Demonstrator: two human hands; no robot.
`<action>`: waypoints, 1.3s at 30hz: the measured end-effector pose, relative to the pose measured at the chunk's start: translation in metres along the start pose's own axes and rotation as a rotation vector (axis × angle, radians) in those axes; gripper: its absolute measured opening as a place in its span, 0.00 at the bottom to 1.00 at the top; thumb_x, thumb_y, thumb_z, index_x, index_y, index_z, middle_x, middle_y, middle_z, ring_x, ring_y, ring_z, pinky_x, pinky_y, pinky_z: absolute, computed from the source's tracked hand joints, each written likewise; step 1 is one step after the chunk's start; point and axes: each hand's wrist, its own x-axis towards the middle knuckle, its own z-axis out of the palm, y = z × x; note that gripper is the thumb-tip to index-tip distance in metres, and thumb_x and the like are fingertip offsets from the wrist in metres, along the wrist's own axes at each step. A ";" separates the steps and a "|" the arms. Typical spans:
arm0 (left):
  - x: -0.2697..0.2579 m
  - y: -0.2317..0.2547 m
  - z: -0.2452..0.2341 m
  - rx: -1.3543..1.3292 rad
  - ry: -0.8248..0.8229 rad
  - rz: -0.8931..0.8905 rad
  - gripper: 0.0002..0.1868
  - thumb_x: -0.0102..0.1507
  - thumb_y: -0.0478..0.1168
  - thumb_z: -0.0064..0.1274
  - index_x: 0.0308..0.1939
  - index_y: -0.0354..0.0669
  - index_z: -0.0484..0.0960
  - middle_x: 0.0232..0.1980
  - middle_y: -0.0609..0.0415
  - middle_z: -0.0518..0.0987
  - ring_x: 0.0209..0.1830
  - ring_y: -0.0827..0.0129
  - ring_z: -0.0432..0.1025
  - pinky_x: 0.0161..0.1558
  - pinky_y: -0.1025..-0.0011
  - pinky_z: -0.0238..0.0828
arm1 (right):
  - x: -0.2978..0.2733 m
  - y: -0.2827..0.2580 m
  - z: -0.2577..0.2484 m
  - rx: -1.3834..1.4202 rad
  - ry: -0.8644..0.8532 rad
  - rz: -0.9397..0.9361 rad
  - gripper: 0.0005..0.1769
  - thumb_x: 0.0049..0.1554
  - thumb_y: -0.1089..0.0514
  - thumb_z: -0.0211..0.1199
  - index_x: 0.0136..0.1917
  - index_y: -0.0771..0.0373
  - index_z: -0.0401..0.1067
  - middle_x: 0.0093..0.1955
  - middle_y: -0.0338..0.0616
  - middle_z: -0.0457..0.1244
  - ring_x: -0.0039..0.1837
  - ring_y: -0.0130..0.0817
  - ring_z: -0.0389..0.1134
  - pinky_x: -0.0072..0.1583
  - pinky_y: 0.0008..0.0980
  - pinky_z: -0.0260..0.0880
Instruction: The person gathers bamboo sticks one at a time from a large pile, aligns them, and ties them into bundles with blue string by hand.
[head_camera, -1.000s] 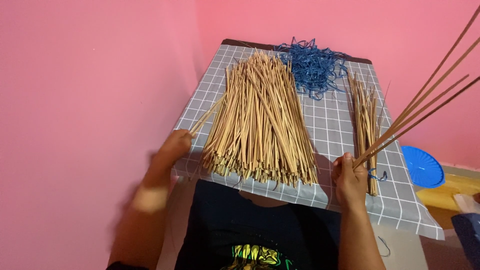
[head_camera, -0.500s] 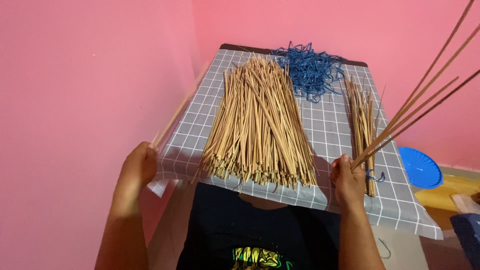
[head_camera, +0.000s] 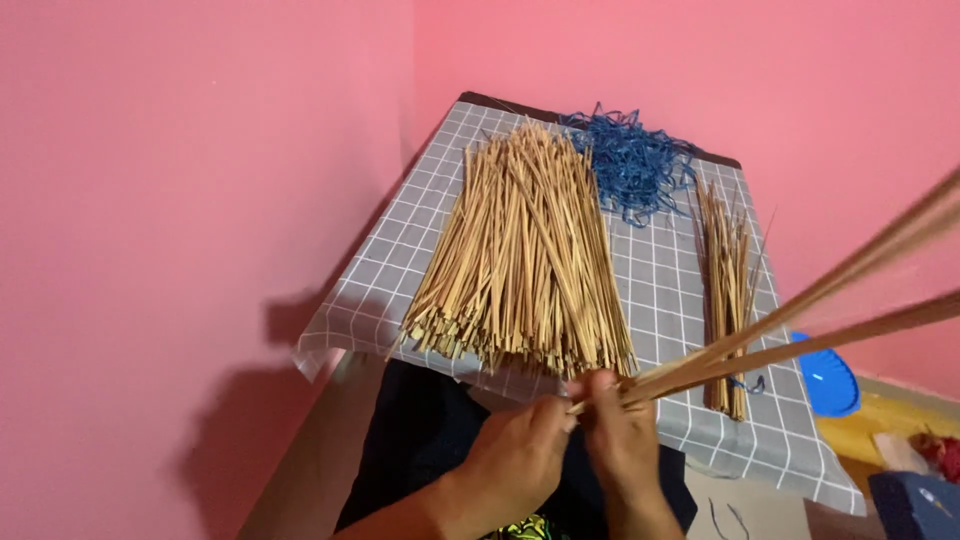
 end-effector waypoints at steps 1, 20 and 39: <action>0.002 0.003 -0.004 -0.044 -0.022 0.004 0.08 0.72 0.40 0.38 0.45 0.41 0.70 0.36 0.42 0.77 0.30 0.38 0.73 0.29 0.41 0.63 | 0.003 -0.010 -0.002 -0.113 -0.098 -0.060 0.10 0.63 0.59 0.52 0.42 0.61 0.71 0.35 0.42 0.61 0.37 0.32 0.57 0.44 0.32 0.56; -0.011 -0.158 -0.122 -0.293 0.014 -0.845 0.34 0.69 0.62 0.43 0.50 0.32 0.87 0.39 0.36 0.87 0.40 0.51 0.83 0.39 0.61 0.81 | 0.065 -0.012 -0.057 -0.476 0.329 -0.219 0.18 0.70 0.60 0.52 0.39 0.59 0.74 0.23 0.33 0.48 0.27 0.20 0.47 0.33 0.22 0.46; 0.035 -0.142 -0.133 -0.004 -0.036 -0.731 0.25 0.70 0.52 0.47 0.33 0.35 0.86 0.28 0.39 0.81 0.28 0.48 0.77 0.33 0.56 0.69 | 0.077 0.007 -0.080 -0.271 0.295 -0.208 0.23 0.73 0.57 0.51 0.37 0.63 0.72 0.22 0.32 0.47 0.25 0.18 0.47 0.32 0.21 0.45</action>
